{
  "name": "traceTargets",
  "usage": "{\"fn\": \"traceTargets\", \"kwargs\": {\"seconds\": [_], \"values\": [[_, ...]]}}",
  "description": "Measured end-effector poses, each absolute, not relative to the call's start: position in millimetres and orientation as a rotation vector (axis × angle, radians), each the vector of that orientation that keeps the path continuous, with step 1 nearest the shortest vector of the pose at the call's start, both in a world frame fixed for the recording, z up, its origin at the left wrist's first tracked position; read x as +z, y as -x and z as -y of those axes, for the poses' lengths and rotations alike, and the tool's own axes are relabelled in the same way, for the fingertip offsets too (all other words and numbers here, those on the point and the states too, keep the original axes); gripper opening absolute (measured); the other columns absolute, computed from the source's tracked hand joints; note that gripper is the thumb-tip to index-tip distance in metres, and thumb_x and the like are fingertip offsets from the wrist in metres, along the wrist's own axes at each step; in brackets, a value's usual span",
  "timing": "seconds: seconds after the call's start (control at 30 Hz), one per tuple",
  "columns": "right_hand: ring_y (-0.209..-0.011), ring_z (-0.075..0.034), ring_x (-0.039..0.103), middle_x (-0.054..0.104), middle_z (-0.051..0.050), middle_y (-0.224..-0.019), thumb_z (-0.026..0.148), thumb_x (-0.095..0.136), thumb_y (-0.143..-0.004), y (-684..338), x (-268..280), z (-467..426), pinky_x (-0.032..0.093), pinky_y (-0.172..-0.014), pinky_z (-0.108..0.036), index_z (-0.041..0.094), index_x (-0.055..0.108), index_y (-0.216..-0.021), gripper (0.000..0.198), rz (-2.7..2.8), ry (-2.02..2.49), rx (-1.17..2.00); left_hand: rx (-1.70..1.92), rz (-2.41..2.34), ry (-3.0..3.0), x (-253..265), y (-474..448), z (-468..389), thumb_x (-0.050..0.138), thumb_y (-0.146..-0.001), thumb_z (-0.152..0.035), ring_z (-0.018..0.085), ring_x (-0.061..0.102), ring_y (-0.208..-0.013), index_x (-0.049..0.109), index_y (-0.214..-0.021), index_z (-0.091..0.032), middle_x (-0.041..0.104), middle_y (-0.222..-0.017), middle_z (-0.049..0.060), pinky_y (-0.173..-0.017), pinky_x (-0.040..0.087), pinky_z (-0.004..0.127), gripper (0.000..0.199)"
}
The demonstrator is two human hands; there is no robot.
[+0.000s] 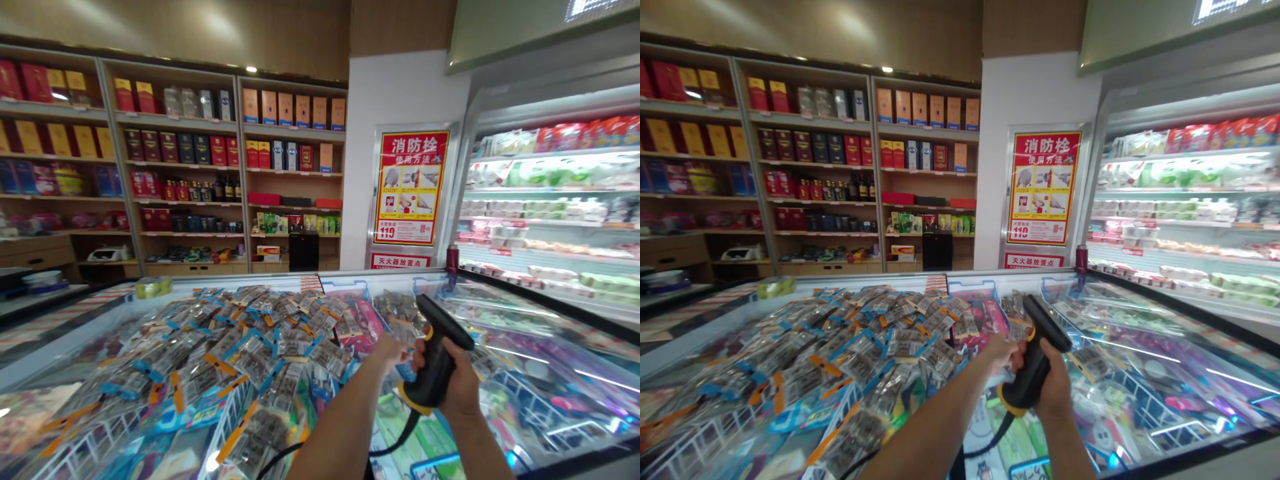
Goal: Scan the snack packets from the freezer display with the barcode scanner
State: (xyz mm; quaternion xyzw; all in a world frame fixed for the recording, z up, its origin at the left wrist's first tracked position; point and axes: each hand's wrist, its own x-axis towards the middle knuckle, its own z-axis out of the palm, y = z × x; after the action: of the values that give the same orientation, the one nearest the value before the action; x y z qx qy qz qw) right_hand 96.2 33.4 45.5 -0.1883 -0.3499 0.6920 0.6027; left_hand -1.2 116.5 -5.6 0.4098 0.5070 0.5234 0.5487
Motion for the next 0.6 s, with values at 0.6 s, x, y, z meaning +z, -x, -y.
{"fn": "traceTargets", "kwargs": {"seconds": [0.6], "values": [[-0.091, -0.021, 0.058, 0.063, -0.005, -0.103, 0.054, 0.035, -0.074, 13.6, 68.7, -41.2, 0.045, -0.069, -0.032, 0.022, 0.057, -0.103, 0.049, 1.689, 0.823, 1.118, 1.491, -0.993, -0.794, 90.3, 117.1, 30.9, 0.053, -0.066, -0.054, 0.007, 0.044, -0.041, 0.052, -0.073, -0.015, 0.050, -0.051, -0.002, -0.040, 0.034, 0.018, 0.040]]}}
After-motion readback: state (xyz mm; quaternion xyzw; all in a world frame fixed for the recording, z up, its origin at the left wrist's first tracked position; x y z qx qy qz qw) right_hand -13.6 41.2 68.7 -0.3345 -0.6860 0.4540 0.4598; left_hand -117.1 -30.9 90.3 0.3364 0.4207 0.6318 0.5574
